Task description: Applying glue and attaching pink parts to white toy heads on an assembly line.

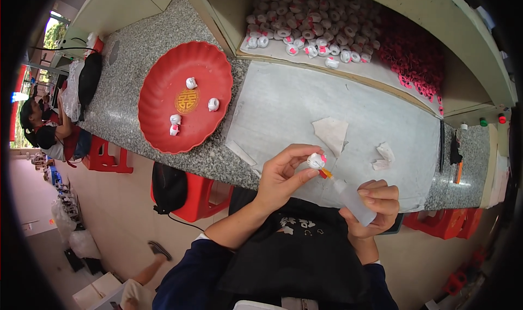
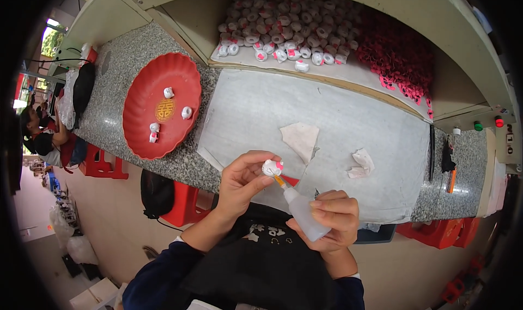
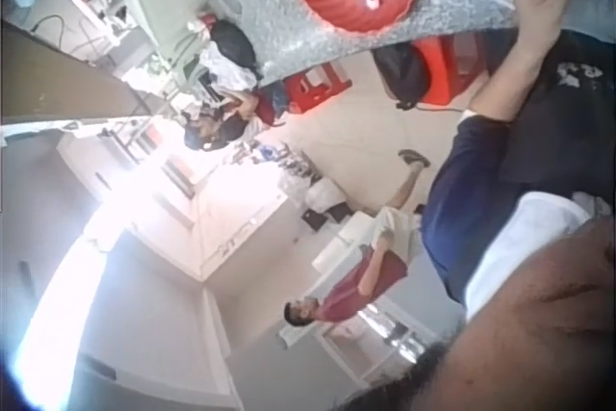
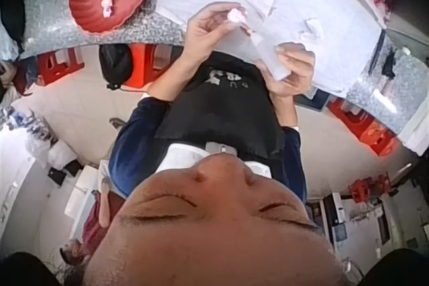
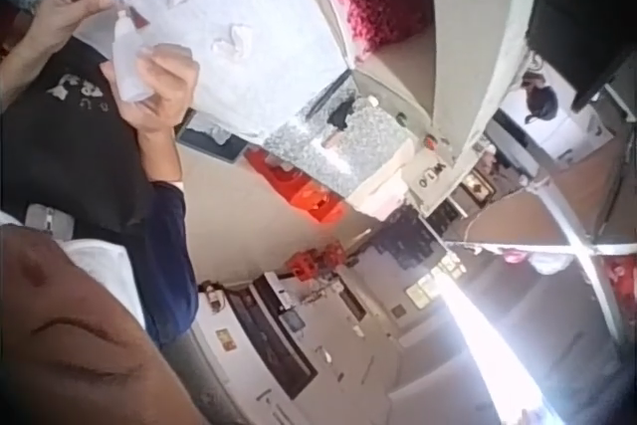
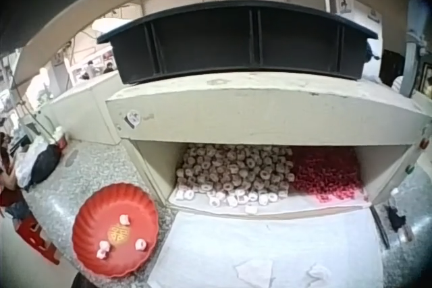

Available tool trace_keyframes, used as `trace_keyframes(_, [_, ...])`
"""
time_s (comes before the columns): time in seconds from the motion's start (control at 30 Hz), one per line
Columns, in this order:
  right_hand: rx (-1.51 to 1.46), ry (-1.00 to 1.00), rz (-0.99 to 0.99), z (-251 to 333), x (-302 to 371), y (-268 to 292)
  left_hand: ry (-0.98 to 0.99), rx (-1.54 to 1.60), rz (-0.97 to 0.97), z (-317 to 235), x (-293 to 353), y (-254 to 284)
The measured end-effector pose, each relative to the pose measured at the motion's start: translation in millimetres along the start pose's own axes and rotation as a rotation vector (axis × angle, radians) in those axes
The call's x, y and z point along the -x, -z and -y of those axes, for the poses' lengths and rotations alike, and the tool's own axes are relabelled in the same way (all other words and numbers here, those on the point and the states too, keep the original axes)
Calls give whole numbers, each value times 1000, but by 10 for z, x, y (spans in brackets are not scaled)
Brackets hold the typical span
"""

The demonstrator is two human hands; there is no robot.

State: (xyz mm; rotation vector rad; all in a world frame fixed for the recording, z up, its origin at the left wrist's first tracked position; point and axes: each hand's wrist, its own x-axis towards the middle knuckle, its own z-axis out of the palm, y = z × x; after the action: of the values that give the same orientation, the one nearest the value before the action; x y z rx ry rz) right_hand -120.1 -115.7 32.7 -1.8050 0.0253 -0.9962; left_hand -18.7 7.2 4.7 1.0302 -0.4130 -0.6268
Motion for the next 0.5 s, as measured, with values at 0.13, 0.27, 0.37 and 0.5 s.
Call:
trace_keyframes(0.13, [0, 2, 2, 12, 16, 3, -123, -223, 28, 18, 8, 16])
trace_keyframes(0.27, [-7, -25, 39, 35, -1, 24, -122, -265, 18, 8, 5, 34])
trace_keyframes(0.37, [7, -33, 38, 11, -15, 31, -137, -281, 7, 12, -22, 43])
trace_keyframes(0.5, [42, -36, 11, 6, -38, 64, -142, -263, 5, -9, -53, 0])
